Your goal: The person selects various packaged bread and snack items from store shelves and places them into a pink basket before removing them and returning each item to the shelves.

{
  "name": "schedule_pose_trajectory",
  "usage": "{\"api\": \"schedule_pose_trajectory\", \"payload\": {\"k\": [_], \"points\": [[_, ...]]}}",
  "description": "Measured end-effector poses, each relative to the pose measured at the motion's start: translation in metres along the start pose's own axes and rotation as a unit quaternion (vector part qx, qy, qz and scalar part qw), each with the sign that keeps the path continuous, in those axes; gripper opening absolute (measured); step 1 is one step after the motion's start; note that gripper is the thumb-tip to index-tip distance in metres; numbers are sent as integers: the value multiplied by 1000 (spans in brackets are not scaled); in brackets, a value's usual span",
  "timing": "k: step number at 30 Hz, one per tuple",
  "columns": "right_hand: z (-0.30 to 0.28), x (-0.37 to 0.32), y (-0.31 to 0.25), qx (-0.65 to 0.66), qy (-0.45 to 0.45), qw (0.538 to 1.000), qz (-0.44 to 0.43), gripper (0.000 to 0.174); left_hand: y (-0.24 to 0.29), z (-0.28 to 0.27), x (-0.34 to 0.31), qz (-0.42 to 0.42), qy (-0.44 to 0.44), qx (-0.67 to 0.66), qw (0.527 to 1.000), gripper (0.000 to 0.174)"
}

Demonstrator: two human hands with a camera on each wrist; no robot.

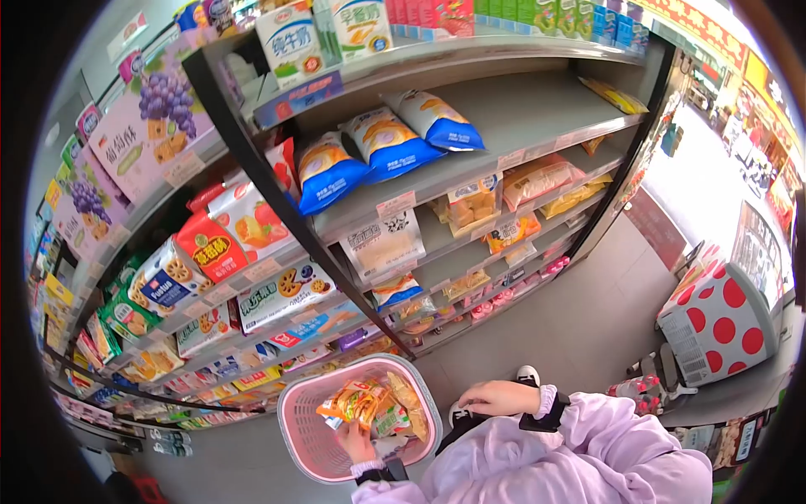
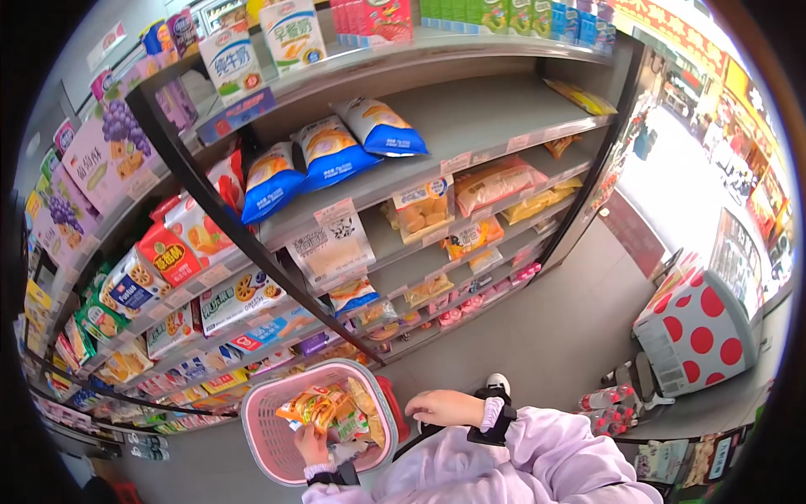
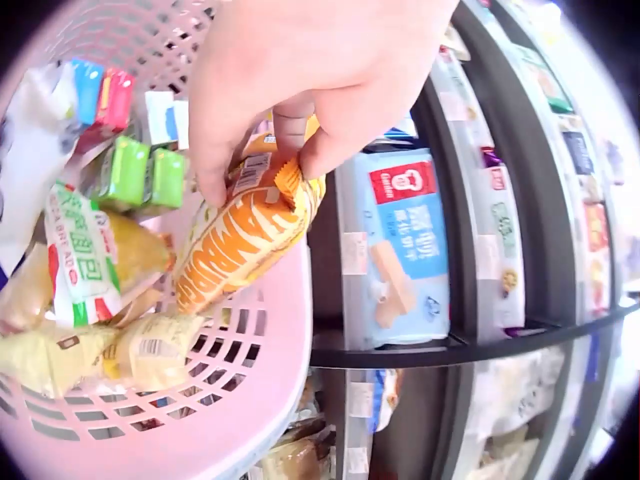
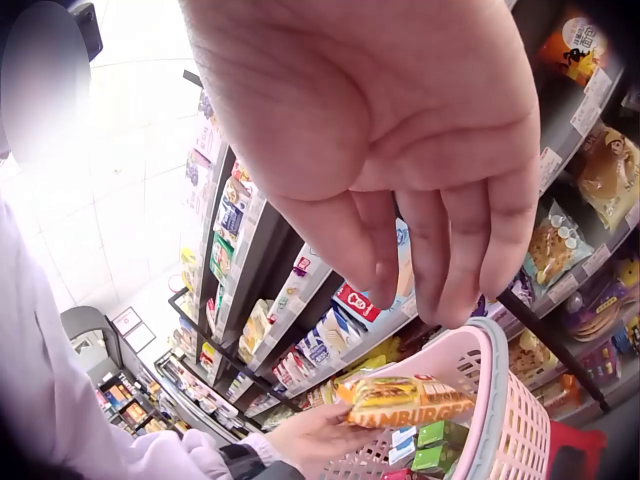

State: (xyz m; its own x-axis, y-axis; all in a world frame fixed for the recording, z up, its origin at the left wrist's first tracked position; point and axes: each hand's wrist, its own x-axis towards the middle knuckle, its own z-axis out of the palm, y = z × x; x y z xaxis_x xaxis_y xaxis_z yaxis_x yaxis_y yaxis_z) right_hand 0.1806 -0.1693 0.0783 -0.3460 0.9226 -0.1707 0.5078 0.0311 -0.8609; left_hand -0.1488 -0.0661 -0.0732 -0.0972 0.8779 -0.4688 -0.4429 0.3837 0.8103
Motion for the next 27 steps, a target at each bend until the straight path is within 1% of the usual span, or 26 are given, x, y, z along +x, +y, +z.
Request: {"api": "schedule_pose_trajectory", "payload": {"k": [1,2,4,5,8,9,12,13,16,17,20,21,24,27], "points": [[-2,1,-5,8,-12,1000,11,25,13,8,-11,29,8,-1,1000,12],[-3,3,-5,8,-12,1000,2,25,32,24,-28,58,17,-3,998,12],[-3,4,-4,6,-16,1000,-19,26,52,15,-43,105,-30,72,991,11],[-5,5,-4,8,-24,999,-20,28,60,13,-52,123,-69,49,989,8],[-9,3,-3,72,0,997,2,32,102,61,-112,90,-78,73,990,10],[-10,2,1,102,-1,995,7,38,106,71,-120,101,-107,75,986,10],[-20,-9,10,196,35,980,0,44,116,130,-153,47,-149,23,988,10],[-24,-14,17,255,44,965,-34,46,114,142,-158,40,-219,3,975,13],[-54,-49,30,426,53,903,2,42,68,149,-128,-3,-312,39,949,16],[-63,-64,38,456,90,885,20,38,59,172,-131,-3,-291,39,956,20],[-99,-116,60,461,152,871,69,37,50,256,-165,-4,-336,1,942,6],[-110,-135,66,469,175,863,70,35,38,271,-164,0,-391,-8,920,8],[-140,-187,92,440,236,863,74,35,7,324,-182,-43,-442,8,896,7],[-170,-237,114,449,280,848,38,35,-33,373,-196,-68,-470,35,879,5]]}}
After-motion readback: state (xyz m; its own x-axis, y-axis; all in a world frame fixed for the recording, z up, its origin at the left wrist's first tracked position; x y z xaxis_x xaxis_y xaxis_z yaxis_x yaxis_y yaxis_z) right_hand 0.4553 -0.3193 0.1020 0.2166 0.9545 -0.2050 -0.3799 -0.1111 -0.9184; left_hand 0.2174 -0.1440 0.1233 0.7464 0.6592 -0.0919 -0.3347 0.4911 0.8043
